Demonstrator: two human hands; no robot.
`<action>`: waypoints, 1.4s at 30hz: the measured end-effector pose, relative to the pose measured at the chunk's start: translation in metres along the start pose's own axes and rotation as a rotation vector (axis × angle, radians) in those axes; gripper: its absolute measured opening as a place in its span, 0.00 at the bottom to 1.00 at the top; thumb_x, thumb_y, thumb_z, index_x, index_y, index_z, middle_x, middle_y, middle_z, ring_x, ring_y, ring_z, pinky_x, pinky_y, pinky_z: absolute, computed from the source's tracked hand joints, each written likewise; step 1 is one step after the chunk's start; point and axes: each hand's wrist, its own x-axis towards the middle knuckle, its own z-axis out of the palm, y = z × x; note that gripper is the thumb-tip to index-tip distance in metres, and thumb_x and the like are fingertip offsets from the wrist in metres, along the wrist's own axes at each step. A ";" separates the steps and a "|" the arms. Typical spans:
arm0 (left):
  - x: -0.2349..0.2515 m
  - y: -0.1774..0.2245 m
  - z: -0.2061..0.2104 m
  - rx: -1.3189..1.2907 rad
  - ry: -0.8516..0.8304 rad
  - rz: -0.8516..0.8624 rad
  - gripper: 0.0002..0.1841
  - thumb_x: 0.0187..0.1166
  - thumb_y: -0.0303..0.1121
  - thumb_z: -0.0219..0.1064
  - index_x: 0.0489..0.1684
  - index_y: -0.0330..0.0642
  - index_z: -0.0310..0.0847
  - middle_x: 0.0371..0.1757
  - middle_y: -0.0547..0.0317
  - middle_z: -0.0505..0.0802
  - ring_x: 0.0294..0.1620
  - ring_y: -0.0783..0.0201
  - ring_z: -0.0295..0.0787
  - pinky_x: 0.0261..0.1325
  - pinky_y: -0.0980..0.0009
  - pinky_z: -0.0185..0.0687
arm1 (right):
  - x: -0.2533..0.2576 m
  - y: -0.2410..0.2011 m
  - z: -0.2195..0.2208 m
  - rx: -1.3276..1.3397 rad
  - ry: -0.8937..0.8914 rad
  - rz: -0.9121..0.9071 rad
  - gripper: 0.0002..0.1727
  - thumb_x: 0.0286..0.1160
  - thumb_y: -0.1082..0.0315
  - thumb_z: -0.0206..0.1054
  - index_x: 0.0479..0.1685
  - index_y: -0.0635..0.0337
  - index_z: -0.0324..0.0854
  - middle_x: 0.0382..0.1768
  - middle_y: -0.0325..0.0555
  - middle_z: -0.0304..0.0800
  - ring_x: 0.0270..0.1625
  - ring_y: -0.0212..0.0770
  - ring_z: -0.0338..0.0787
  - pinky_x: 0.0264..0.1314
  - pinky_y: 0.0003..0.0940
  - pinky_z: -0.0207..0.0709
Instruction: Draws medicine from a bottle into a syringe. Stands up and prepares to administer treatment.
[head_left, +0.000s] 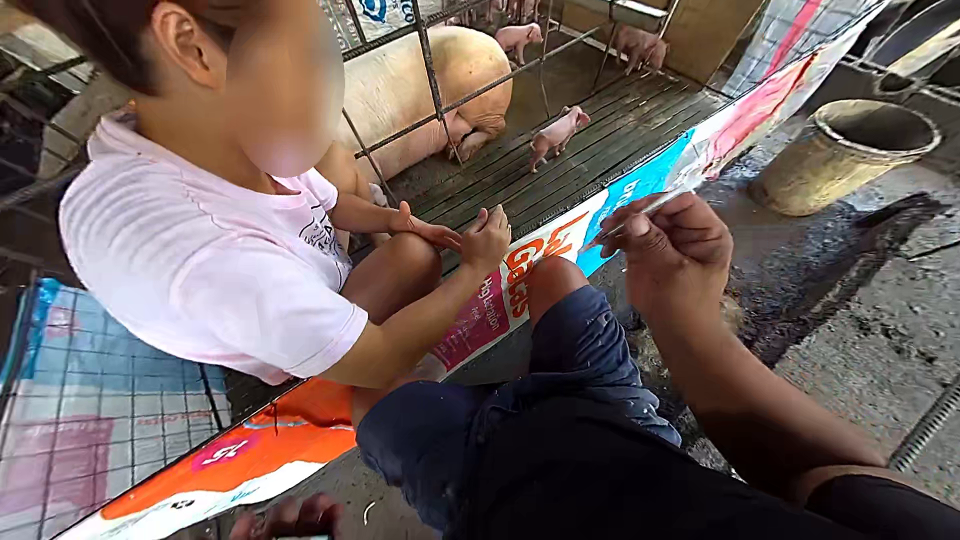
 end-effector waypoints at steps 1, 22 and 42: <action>0.014 0.002 0.031 0.051 -0.133 -0.021 0.28 0.75 0.48 0.74 0.76 0.60 0.79 0.59 0.54 0.94 0.51 0.55 0.95 0.49 0.56 0.94 | -0.002 -0.003 0.010 0.090 -0.027 0.044 0.07 0.83 0.71 0.66 0.53 0.54 0.84 0.46 0.43 0.93 0.42 0.40 0.94 0.45 0.39 0.92; 0.064 -0.091 0.226 0.553 -0.572 -0.011 0.33 0.67 0.32 0.80 0.71 0.28 0.74 0.54 0.49 0.91 0.52 0.62 0.91 0.58 0.65 0.91 | -0.020 -0.008 0.075 0.474 -0.209 0.331 0.07 0.87 0.76 0.58 0.57 0.62 0.74 0.42 0.55 0.90 0.38 0.49 0.96 0.36 0.42 0.95; 0.068 -0.086 0.229 0.642 -0.614 0.070 0.32 0.67 0.32 0.81 0.72 0.31 0.75 0.55 0.50 0.91 0.53 0.62 0.91 0.59 0.64 0.92 | -0.018 -0.011 0.080 0.412 -0.216 0.281 0.06 0.86 0.76 0.60 0.55 0.62 0.75 0.41 0.52 0.89 0.36 0.45 0.95 0.33 0.38 0.94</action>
